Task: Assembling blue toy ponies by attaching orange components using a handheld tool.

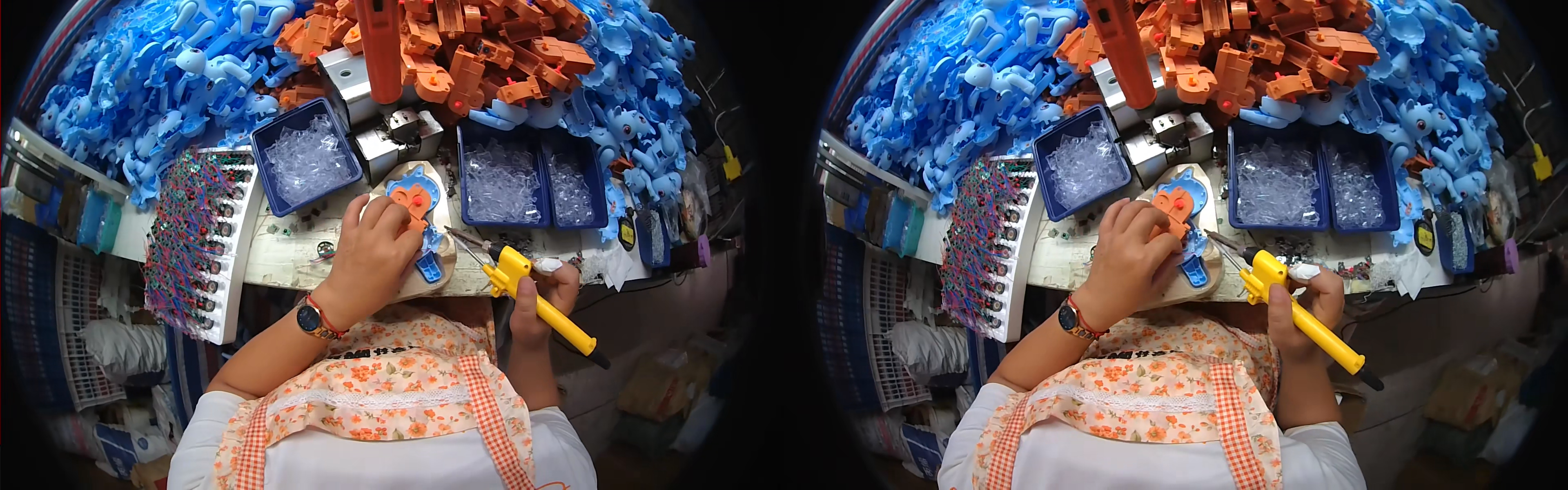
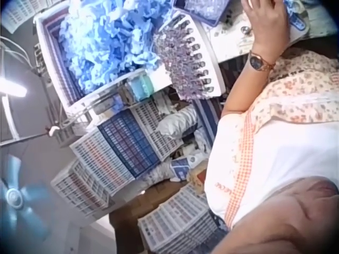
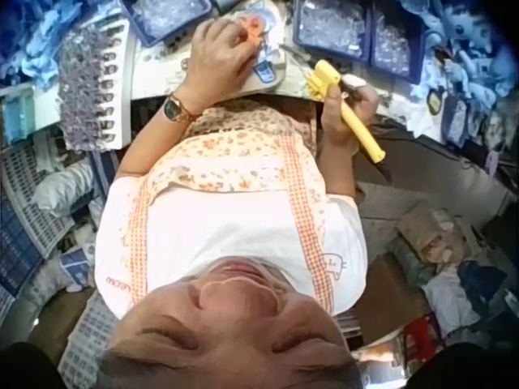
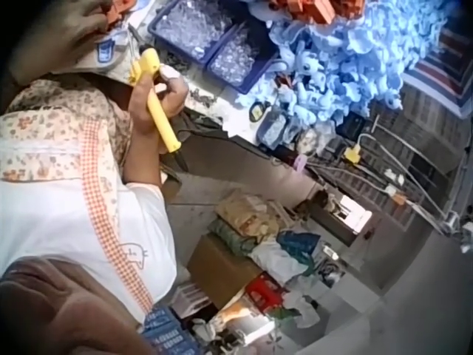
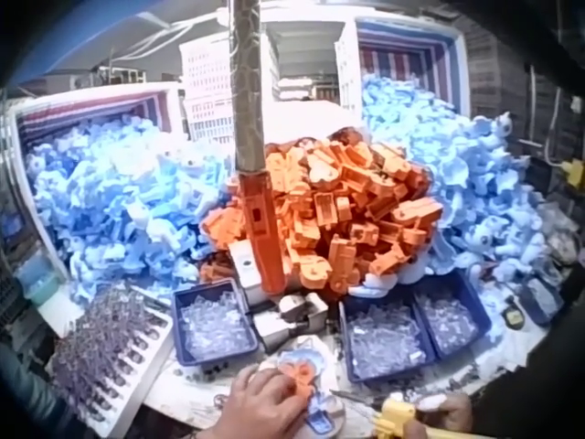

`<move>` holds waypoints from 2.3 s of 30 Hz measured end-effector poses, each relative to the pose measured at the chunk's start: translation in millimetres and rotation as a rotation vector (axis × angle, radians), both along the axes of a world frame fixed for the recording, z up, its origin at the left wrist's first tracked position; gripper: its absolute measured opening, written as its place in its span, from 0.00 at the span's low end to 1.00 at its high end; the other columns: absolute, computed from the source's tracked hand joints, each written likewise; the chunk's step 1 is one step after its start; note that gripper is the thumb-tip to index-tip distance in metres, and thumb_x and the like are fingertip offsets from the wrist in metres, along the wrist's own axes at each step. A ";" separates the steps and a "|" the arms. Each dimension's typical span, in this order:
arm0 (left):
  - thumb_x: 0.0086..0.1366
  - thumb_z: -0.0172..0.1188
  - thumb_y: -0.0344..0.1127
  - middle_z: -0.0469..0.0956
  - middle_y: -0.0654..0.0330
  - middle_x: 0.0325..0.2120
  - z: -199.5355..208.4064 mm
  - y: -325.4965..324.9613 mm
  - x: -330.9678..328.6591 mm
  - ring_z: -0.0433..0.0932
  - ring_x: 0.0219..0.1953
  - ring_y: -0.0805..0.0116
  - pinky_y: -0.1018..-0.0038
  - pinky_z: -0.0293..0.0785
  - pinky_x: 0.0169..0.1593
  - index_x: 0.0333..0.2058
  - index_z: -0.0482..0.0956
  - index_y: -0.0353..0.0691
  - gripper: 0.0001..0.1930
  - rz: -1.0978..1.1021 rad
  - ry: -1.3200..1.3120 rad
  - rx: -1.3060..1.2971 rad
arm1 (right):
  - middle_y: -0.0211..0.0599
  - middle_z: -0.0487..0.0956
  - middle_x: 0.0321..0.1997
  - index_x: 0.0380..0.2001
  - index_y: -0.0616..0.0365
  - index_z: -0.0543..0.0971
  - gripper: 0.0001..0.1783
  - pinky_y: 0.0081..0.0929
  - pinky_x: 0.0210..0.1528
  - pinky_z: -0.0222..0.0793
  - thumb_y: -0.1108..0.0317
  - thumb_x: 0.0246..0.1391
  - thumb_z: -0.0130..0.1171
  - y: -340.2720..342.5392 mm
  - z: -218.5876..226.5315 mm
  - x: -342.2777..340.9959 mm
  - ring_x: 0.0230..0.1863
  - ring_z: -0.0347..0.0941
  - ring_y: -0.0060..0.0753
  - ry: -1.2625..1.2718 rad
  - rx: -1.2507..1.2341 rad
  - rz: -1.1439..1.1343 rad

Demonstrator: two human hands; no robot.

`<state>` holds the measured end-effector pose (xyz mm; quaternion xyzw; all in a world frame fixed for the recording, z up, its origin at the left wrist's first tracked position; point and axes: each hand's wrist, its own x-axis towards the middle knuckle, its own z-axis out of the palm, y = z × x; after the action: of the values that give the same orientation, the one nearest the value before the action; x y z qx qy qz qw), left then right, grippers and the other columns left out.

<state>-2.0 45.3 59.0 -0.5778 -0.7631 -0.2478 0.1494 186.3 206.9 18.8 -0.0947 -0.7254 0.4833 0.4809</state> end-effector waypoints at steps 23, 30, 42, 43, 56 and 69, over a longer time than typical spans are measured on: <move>0.55 0.65 0.34 0.76 0.63 0.20 1.4 -2.5 -10.1 0.76 0.29 0.63 0.64 0.71 0.49 0.22 0.78 0.43 0.06 0.017 -0.041 0.116 | 0.41 0.72 0.37 0.44 0.56 0.59 0.23 0.38 0.46 0.69 0.62 0.57 0.62 -5.1 -1.4 -19.1 0.37 0.71 0.35 0.073 0.258 0.174; 0.55 0.65 0.34 0.76 0.63 0.20 1.3 -1.9 -10.9 0.77 0.29 0.63 0.63 0.72 0.50 0.22 0.77 0.43 0.06 0.013 -0.043 0.105 | 0.40 0.77 0.30 0.43 0.56 0.66 0.23 0.35 0.33 0.74 0.65 0.49 0.68 -4.4 -0.4 -24.6 0.27 0.75 0.36 0.114 0.298 0.105; 0.51 0.68 0.31 0.79 0.59 0.22 3.6 -2.3 -11.2 0.78 0.30 0.60 0.63 0.74 0.47 0.25 0.80 0.41 0.05 0.004 -0.053 0.049 | 0.40 0.77 0.25 0.43 0.56 0.66 0.23 0.32 0.24 0.72 0.63 0.49 0.68 0.6 7.1 -30.1 0.20 0.74 0.39 0.139 0.492 0.161; 0.51 0.68 0.31 0.79 0.59 0.22 3.5 -2.3 -10.9 0.78 0.30 0.60 0.63 0.74 0.47 0.25 0.80 0.41 0.05 0.005 -0.054 0.049 | 0.40 0.77 0.25 0.43 0.56 0.66 0.24 0.32 0.24 0.73 0.62 0.49 0.68 -0.3 7.4 -29.2 0.20 0.74 0.39 0.131 0.493 0.146; 0.50 0.68 0.30 0.79 0.58 0.22 3.6 -1.8 -10.9 0.78 0.29 0.60 0.63 0.75 0.46 0.24 0.79 0.40 0.05 0.004 -0.056 0.060 | 0.41 0.78 0.26 0.42 0.55 0.64 0.26 0.34 0.26 0.73 0.58 0.51 0.68 1.0 3.9 -27.7 0.21 0.75 0.40 0.106 0.494 0.162; 0.50 0.68 0.30 0.79 0.58 0.22 4.4 -1.1 -10.6 0.79 0.29 0.60 0.61 0.75 0.49 0.24 0.79 0.40 0.05 0.009 -0.054 0.047 | 0.41 0.78 0.29 0.44 0.56 0.67 0.23 0.36 0.30 0.75 0.58 0.53 0.65 -0.7 -2.3 -21.1 0.25 0.76 0.39 0.117 0.377 0.080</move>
<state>-12.7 44.2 63.4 -0.5636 -0.7635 -0.2807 0.1433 165.3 206.2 16.5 0.0543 -0.7770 0.3624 0.5118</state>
